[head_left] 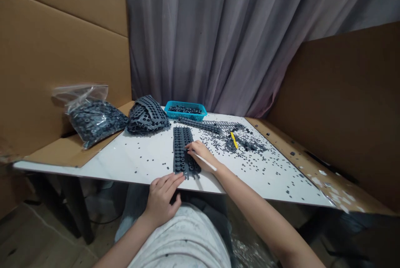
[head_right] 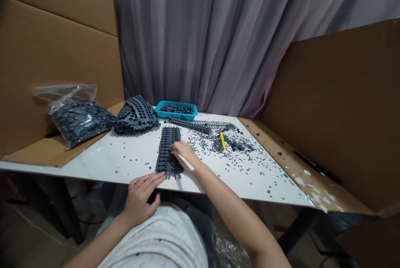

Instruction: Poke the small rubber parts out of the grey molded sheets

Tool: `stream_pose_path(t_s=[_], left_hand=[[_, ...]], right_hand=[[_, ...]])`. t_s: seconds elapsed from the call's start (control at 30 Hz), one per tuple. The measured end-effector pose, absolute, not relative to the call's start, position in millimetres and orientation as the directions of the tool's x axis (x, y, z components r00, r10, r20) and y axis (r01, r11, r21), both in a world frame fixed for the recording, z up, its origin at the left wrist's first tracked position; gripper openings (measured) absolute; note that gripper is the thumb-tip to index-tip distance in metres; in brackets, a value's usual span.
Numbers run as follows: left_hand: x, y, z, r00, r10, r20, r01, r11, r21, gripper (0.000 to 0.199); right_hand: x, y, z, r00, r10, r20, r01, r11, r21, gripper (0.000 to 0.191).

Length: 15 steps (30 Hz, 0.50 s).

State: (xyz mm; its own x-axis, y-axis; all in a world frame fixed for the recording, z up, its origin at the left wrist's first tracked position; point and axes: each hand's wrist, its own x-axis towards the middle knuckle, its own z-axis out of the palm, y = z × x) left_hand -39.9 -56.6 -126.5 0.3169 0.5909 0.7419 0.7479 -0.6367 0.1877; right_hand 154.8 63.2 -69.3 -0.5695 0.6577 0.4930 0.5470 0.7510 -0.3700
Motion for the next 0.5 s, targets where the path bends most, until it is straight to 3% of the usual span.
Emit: stream_pose_path(t_s=[0.23, 0.5], left_hand=[[-39, -56, -126, 0.316, 0.582, 0.75, 0.748, -0.639, 0.181, 0.041], [-39, -57, -125, 0.31, 0.588, 0.747, 0.737, -0.645, 0.201, 0.041]], right_hand=[[157, 55, -67, -0.584, 0.651, 0.484, 0.371, 0.745, -0.555, 0.009], [157, 52, -64, -0.616, 0.624, 0.48, 0.363, 0.766, -0.53, 0.009]])
